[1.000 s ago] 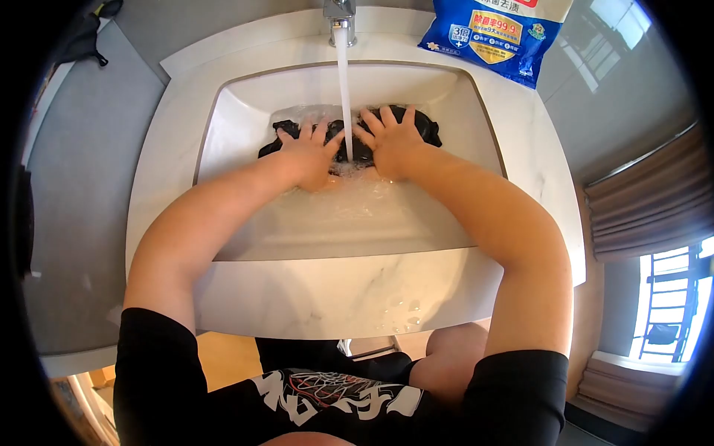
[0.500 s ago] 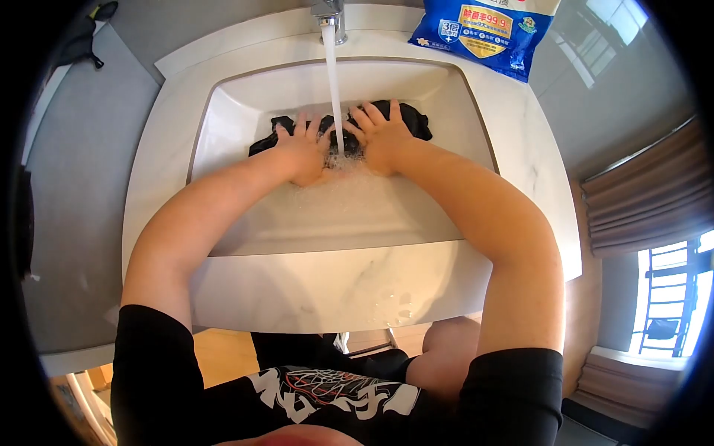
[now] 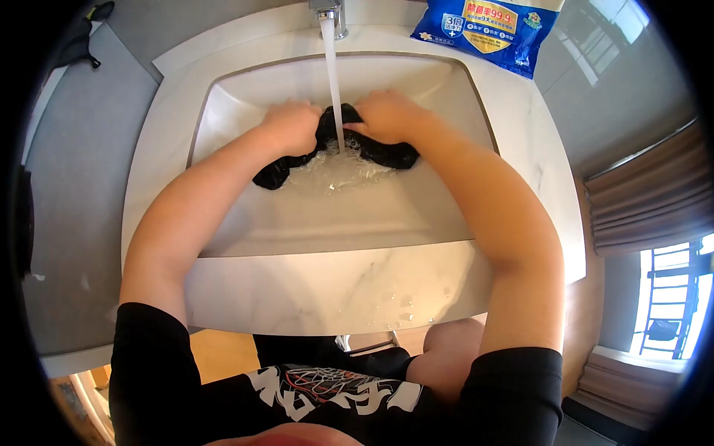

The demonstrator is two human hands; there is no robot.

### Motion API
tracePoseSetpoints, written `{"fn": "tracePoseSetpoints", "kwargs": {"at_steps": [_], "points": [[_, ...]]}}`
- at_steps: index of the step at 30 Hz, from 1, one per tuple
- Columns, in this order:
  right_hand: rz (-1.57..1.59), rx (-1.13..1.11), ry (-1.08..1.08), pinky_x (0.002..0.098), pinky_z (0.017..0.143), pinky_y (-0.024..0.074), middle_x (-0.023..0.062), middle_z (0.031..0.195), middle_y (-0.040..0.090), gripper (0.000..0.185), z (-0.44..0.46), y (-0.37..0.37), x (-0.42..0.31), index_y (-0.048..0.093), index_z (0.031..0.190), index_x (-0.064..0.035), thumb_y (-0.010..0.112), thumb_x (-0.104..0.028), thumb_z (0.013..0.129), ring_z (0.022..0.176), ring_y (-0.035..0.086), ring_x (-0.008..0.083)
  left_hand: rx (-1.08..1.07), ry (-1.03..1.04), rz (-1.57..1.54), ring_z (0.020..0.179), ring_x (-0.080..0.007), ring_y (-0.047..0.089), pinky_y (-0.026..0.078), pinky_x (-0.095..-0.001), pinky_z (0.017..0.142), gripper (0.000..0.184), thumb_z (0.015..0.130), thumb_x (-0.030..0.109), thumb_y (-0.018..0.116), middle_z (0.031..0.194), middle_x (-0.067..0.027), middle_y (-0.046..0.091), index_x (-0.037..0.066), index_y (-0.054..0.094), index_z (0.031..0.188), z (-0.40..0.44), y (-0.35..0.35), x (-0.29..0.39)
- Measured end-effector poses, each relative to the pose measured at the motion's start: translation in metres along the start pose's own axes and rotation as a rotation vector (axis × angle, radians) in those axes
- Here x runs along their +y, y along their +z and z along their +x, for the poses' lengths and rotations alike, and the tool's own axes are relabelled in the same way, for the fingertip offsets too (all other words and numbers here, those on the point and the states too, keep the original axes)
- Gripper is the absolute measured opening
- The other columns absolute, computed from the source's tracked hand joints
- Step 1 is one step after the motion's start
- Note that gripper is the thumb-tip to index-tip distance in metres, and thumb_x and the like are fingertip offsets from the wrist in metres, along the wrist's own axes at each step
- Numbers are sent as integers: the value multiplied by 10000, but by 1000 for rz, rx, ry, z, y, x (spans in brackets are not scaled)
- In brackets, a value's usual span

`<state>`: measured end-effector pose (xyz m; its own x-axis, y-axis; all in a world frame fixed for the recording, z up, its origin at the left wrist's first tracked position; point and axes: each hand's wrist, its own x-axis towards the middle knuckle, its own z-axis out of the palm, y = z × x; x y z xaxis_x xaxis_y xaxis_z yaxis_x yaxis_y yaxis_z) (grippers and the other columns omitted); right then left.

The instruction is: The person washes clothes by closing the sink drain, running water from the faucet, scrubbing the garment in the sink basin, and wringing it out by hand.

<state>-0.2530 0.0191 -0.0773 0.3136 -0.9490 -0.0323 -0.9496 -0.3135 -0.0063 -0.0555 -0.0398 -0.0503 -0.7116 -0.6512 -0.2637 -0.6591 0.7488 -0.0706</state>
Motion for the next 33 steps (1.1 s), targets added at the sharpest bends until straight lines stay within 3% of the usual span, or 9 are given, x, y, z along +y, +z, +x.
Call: {"fn": "tracePoseSetpoints", "kwargs": {"at_steps": [7,11,15,21,22,25,29,30,33], "points": [[205,85,215,496,904,473,212,1051,678,518,-6,-3,25,683,1103,-68,473,-523,972,1045,609,406,174,-59,-23,1096,-386,621,529,-480,882,396,845,104,566,1262,-157,603,64,592,1238,3,10,-16],[151,155,395,471,921,478,203,1098,669,355,-5,-6,13,665,1137,-71,559,-353,950,1068,608,387,284,-58,-149,1077,-404,620,538,-472,868,391,856,63,536,1247,-177,604,54,573,1245,7,6,-18],[93,-41,210,494,954,463,196,1180,645,443,-6,-9,-16,616,1260,-119,589,-405,922,1126,576,412,179,71,-231,1158,-403,577,507,-522,922,408,876,204,611,1266,-188,591,83,566,1263,20,10,-19],[-251,-249,165,605,997,392,98,1548,322,581,-21,3,-54,455,1454,-311,575,-501,918,1373,341,394,-42,-3,47,1432,-451,251,366,-626,1048,1033,732,635,736,1584,-221,232,266,244,1562,-21,23,7],[-278,-254,155,586,983,406,95,1541,326,602,-19,8,-52,453,1452,-310,602,-502,901,1366,350,387,-210,-23,61,1476,-455,123,327,-694,1033,1137,751,661,711,1637,-194,31,268,56,1592,-19,17,12],[-296,-232,146,533,951,439,89,1493,388,610,-15,16,-48,468,1428,-299,645,-482,874,1318,411,360,-181,10,100,1467,-458,143,313,-696,1040,1178,751,675,700,1625,-211,81,189,37,1594,-12,31,10],[-164,-178,166,481,914,471,91,1361,524,536,2,23,-39,515,1354,-253,670,-403,863,1210,520,315,-71,48,-130,1201,-405,548,495,-512,927,891,778,443,769,1402,-262,465,42,331,1442,3,36,4],[-109,-146,150,474,910,475,96,1323,548,543,3,23,-37,520,1336,-235,691,-393,845,1190,533,315,20,14,-204,1049,-350,645,531,-434,865,580,774,311,763,1156,-181,649,56,497,1222,10,38,3],[53,-84,158,463,905,482,112,1242,601,595,0,18,-31,529,1296,-186,755,-375,780,1157,554,318,94,148,-280,1013,-349,655,531,-441,851,458,777,242,733,1017,-186,687,31,554,1142,21,41,-11]]}}
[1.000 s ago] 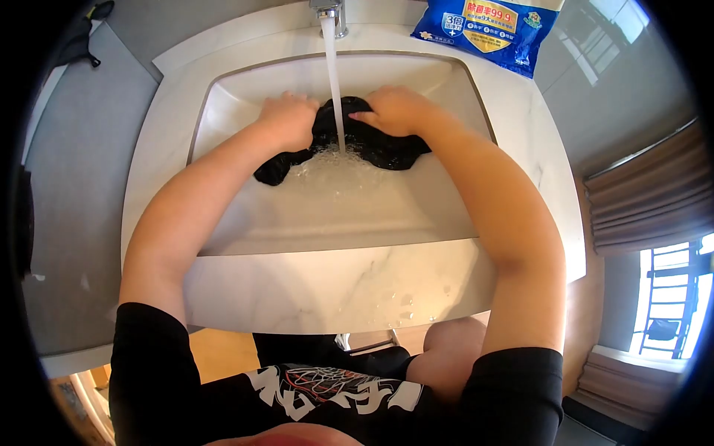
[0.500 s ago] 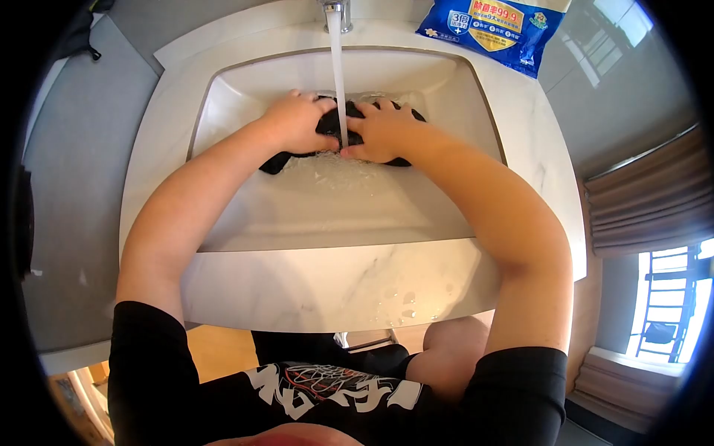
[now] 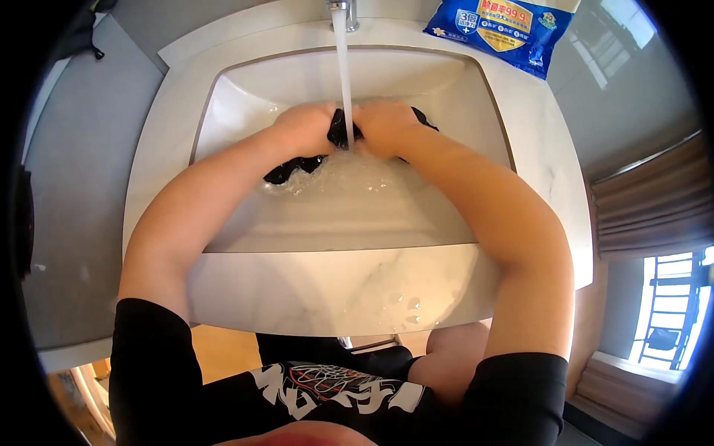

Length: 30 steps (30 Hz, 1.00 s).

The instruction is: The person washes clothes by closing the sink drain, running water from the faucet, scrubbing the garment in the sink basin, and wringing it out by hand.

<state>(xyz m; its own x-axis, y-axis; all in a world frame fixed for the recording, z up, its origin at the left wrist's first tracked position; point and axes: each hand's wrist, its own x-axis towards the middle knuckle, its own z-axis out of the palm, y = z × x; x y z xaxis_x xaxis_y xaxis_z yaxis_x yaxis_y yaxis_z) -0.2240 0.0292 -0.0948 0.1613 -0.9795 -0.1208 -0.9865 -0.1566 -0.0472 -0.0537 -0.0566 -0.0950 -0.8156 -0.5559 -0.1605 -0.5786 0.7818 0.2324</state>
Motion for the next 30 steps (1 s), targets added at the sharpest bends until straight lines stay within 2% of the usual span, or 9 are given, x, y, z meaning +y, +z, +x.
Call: {"fn": "tracePoseSetpoints", "kwargs": {"at_steps": [5,11,14,17,20,21,24,25,30], "points": [[139,197,29,458,890,473,111,1097,633,645,-2,-26,16,533,1150,-131,865,-366,651,1117,547,326,189,-104,-64,863,-341,664,526,-411,779,504,609,338,883,883,-184,688,25,655,932,-5,-34,2],[153,313,-91,496,842,456,38,1004,630,335,3,-37,41,556,962,-105,779,-276,778,1074,536,311,424,-99,-295,919,-390,656,526,-425,815,374,757,318,764,941,-206,696,22,698,976,-6,-48,-5],[33,207,36,478,866,465,126,1026,612,377,-10,-39,31,571,1010,-87,759,-329,791,1061,540,365,344,-146,-324,959,-394,649,520,-432,835,328,837,306,687,984,-210,692,26,695,1007,-10,-51,-3],[-47,147,6,482,934,456,147,1257,544,614,-13,-17,31,534,1266,-100,742,-437,797,1192,494,363,170,-146,-223,976,-392,649,516,-445,848,354,871,351,652,1002,-209,691,31,692,1016,-2,-32,-13],[-193,71,100,503,983,435,144,1461,387,917,-16,9,16,329,1490,-110,765,-470,768,1312,406,348,-144,-120,95,1117,-393,597,483,-430,952,573,886,422,645,1213,-241,631,10,536,1268,-11,-15,-9],[-235,-25,138,522,961,443,131,1522,316,957,-15,5,7,218,1541,-124,741,-421,797,1367,341,352,-183,-136,156,1264,-394,495,439,-453,1023,673,873,440,656,1391,-234,507,17,441,1350,-17,-15,-1],[-487,-123,193,541,991,424,123,1520,307,873,-20,2,-12,206,1549,-113,676,-380,864,1383,319,394,-162,-139,256,1334,-400,417,403,-482,1056,694,874,458,647,1453,-233,424,33,414,1371,-27,-12,11],[-453,-74,191,546,970,434,122,1459,375,738,-19,5,-12,291,1513,-146,652,-288,885,1328,379,419,-153,-131,223,1296,-406,450,424,-492,1033,664,846,383,696,1396,-239,457,43,438,1354,-27,-13,11],[-141,-85,249,531,962,453,128,1354,471,622,-8,-6,-9,427,1399,-184,700,-302,853,1269,463,376,-7,-38,120,1125,-402,573,503,-449,932,464,745,87,691,1215,-215,569,41,591,1196,-12,-10,-2]]}}
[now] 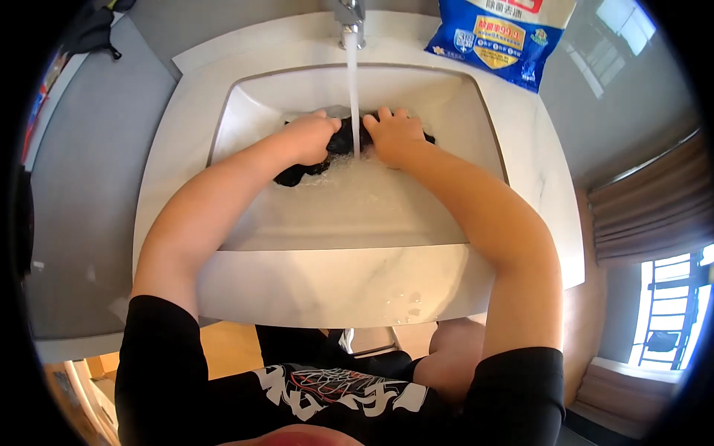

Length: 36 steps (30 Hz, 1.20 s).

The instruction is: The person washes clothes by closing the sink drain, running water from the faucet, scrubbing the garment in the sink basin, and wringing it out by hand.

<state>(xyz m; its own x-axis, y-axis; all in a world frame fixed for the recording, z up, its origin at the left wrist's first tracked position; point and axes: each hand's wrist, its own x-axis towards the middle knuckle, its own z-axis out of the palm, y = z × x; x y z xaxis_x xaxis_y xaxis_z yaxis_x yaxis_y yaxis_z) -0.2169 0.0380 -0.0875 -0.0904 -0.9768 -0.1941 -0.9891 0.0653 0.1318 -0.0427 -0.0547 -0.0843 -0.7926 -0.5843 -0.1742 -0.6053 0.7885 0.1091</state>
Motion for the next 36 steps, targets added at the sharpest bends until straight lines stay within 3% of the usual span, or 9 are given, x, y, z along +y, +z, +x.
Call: {"fn": "tracePoseSetpoints", "kwargs": {"at_steps": [5,9,12,15,18,23,27,33,36], "points": [[49,-107,-39,508,973,461,143,1317,486,638,-24,-25,7,509,1307,-101,745,-411,802,1222,484,376,124,-18,-59,1002,-389,635,533,-448,863,297,717,19,618,1077,-180,666,36,677,1008,4,-17,1],[86,-195,-25,467,1052,424,177,1457,409,762,-70,-44,-1,434,1423,-59,683,-495,850,1341,394,384,103,-29,8,1000,-344,670,546,-459,836,247,773,69,625,1047,-154,705,54,717,1001,-4,-25,5],[240,2,-170,424,1059,418,184,1439,457,667,-106,-27,17,496,1387,-56,626,-496,902,1324,433,345,83,-89,30,1012,-331,675,543,-464,835,260,779,96,639,1059,-141,712,57,718,1023,-13,-35,7],[787,-205,49,419,1016,429,178,1310,597,581,-155,-53,7,615,1244,-57,570,-538,921,1218,549,316,-43,-120,-20,1046,-345,667,530,-471,874,316,787,145,656,1137,-138,701,68,717,1087,-15,-42,6],[692,-159,98,400,989,436,173,1144,678,539,-196,-57,0,667,1151,-46,528,-524,945,1139,600,327,-139,-66,-4,1084,-349,657,516,-491,907,363,804,196,657,1202,-143,681,77,709,1143,-22,-47,9],[308,196,-110,449,868,437,133,935,674,427,-226,-46,-21,671,1035,-62,496,-443,954,941,615,337,-93,-166,17,1119,-369,640,466,-544,966,375,850,207,624,1248,-153,661,75,688,1196,-2,-32,10],[283,158,-116,453,854,430,120,924,670,421,-224,-48,-21,658,1016,-61,498,-446,951,933,611,335,-44,-175,105,1161,-384,613,437,-584,983,361,881,173,586,1267,-148,651,71,675,1215,-18,-41,26],[285,202,-109,453,846,428,119,918,673,423,-225,-43,-22,662,990,-71,490,-456,952,931,611,336,250,89,-116,1141,-339,627,518,-447,920,311,859,95,582,1238,-170,656,25,685,1145,-23,-43,19],[292,219,-110,452,845,431,127,923,678,438,-227,-43,-23,668,972,-76,472,-468,956,938,612,340,20,98,72,1104,-338,640,540,-402,878,293,838,59,577,1217,-169,664,36,701,1103,-20,-56,16]]}}
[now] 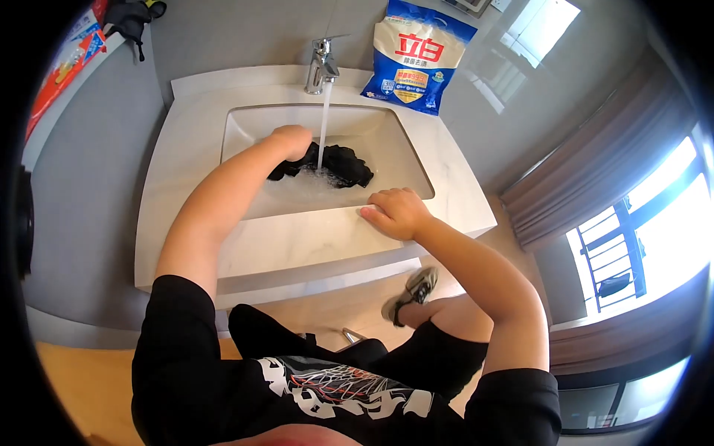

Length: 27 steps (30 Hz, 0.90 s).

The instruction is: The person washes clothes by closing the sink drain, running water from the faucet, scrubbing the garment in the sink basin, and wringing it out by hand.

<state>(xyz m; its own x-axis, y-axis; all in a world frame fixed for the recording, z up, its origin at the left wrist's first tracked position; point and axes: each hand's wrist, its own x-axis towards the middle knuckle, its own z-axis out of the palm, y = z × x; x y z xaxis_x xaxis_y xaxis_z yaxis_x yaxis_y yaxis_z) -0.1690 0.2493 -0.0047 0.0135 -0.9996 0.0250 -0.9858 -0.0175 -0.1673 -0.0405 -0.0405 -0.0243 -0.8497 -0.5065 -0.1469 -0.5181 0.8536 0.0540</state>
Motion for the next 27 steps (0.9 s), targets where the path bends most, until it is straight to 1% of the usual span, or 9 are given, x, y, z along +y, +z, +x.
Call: {"fn": "tracePoseSetpoints", "kwargs": {"at_steps": [5,11,14,15,18,22,23,26,27], "points": [[39,-12,-27,464,801,463,144,900,683,471,3,-1,2,680,915,-73,450,-482,959,903,618,363,-140,-25,116,976,-326,678,546,-417,821,248,796,158,644,1073,-146,716,56,748,996,-12,-1,0],[72,19,-22,471,750,480,173,852,671,403,3,-4,-2,695,895,-49,497,-398,938,844,612,398,-238,10,46,951,-334,679,542,-427,838,434,772,381,698,1020,-179,720,-12,748,950,-36,1,24],[104,37,-4,481,742,477,174,820,665,408,1,-4,0,686,863,-45,498,-400,936,828,609,404,-347,-140,48,1038,-315,660,530,-439,879,481,775,345,699,1160,-158,682,64,689,1165,-27,12,30],[112,33,-4,485,738,475,174,811,662,408,0,-6,0,680,851,-44,498,-399,937,823,608,404,-104,-202,-29,1200,-356,575,491,-454,975,728,796,384,703,1360,-189,549,109,461,1424,-33,27,31],[155,49,-13,496,723,469,175,789,653,413,-3,-7,2,656,809,-42,500,-400,941,806,604,402,-101,-251,-49,1265,-428,498,444,-466,1038,955,810,447,711,1476,-276,384,135,180,1540,-35,24,37],[177,110,-63,499,705,464,184,762,638,431,-7,-5,9,621,759,-34,514,-408,943,789,603,393,-307,-217,62,1219,-405,542,475,-454,994,708,819,302,719,1414,-235,462,186,412,1446,-25,30,26],[166,117,-77,498,702,464,186,754,634,436,-7,-5,10,615,750,-31,518,-410,943,787,603,391,-277,-207,47,1159,-396,582,503,-451,936,486,814,131,669,1378,-221,503,152,573,1290,-23,36,20],[167,202,-161,502,689,466,184,753,634,442,-5,6,17,601,739,-25,528,-412,940,770,607,386,-275,-215,67,1071,-385,624,526,-448,869,304,795,29,601,1250,-216,600,79,663,1089,-13,41,10],[184,218,-175,501,692,468,180,759,637,439,-5,7,19,602,742,-25,533,-413,937,773,608,386,-206,-205,45,973,-384,651,533,-451,805,200,774,7,586,1089,-213,667,45,687,942,-15,39,12]]}}
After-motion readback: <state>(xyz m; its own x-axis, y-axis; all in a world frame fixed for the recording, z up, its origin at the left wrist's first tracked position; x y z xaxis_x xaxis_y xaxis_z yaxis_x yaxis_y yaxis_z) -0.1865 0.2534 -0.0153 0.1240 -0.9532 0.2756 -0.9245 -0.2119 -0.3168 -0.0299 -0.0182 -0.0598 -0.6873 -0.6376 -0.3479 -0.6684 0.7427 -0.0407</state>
